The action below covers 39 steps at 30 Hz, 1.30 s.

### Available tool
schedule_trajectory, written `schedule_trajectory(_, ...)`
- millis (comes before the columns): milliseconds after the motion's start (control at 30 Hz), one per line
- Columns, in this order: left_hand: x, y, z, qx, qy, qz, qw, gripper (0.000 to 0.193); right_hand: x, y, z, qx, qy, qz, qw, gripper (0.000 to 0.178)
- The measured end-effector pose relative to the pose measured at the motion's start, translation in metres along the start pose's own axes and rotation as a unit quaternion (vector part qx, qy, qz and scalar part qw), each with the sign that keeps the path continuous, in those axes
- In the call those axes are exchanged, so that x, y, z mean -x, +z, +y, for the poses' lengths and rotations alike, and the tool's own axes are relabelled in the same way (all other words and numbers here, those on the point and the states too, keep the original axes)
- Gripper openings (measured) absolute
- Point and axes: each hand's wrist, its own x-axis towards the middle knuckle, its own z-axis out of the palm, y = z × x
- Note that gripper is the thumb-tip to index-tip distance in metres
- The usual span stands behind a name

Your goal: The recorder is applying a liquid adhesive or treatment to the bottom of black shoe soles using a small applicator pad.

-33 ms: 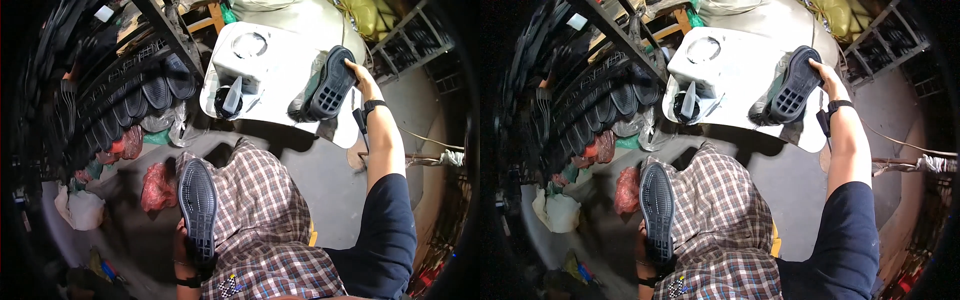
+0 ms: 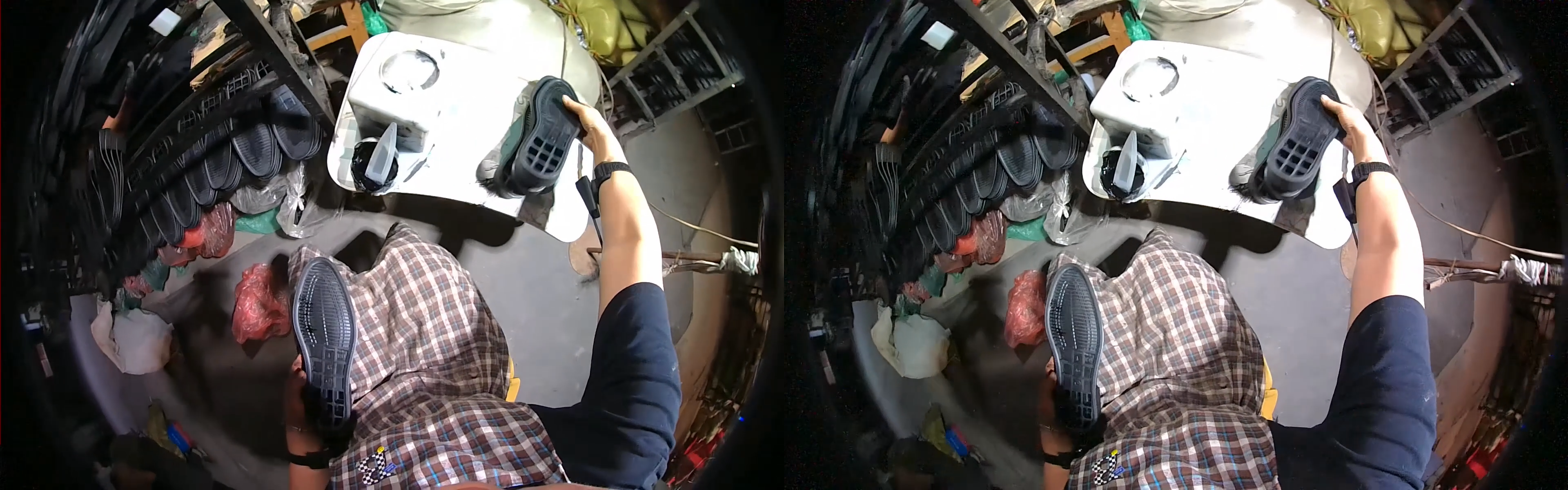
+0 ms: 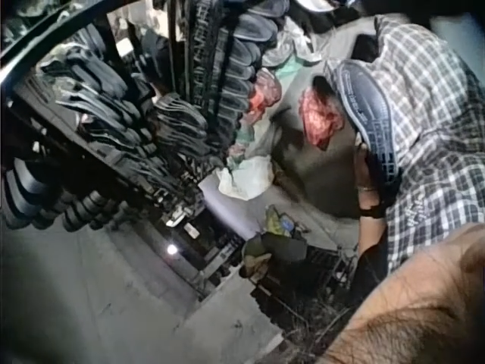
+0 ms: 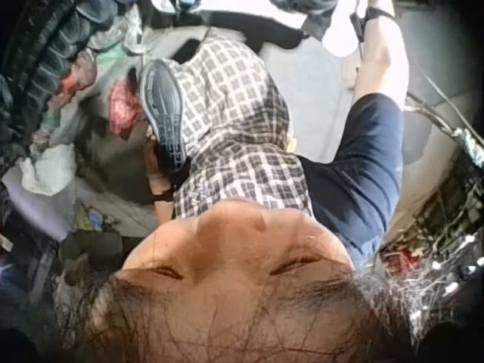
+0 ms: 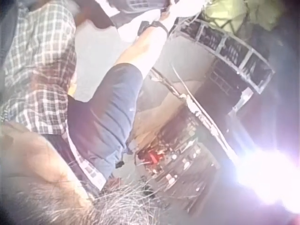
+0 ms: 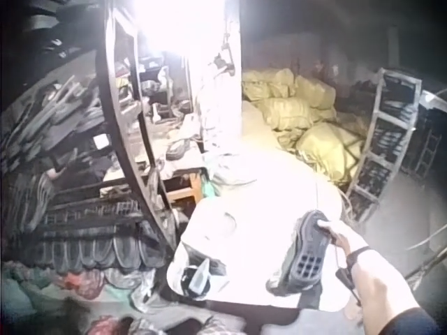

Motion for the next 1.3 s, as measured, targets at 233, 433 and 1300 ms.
schedule_trajectory(233,-0.010,0.004,0.012,0.030,-0.078,0.068,0.994,0.044,-0.006,-0.033,0.028,0.251,-0.102,0.224,0.936,0.062)
schedule_trajectory(433,-0.030,0.021,0.026,-0.038,0.021,-0.011,0.999,0.046,0.123,0.030,0.023,0.359,-0.517,0.222,0.744,0.041)
schedule_trajectory(1300,-0.062,0.020,-0.005,0.130,0.082,-0.206,0.966,0.040,0.318,0.194,0.256,0.580,-0.481,-0.097,0.650,0.034)
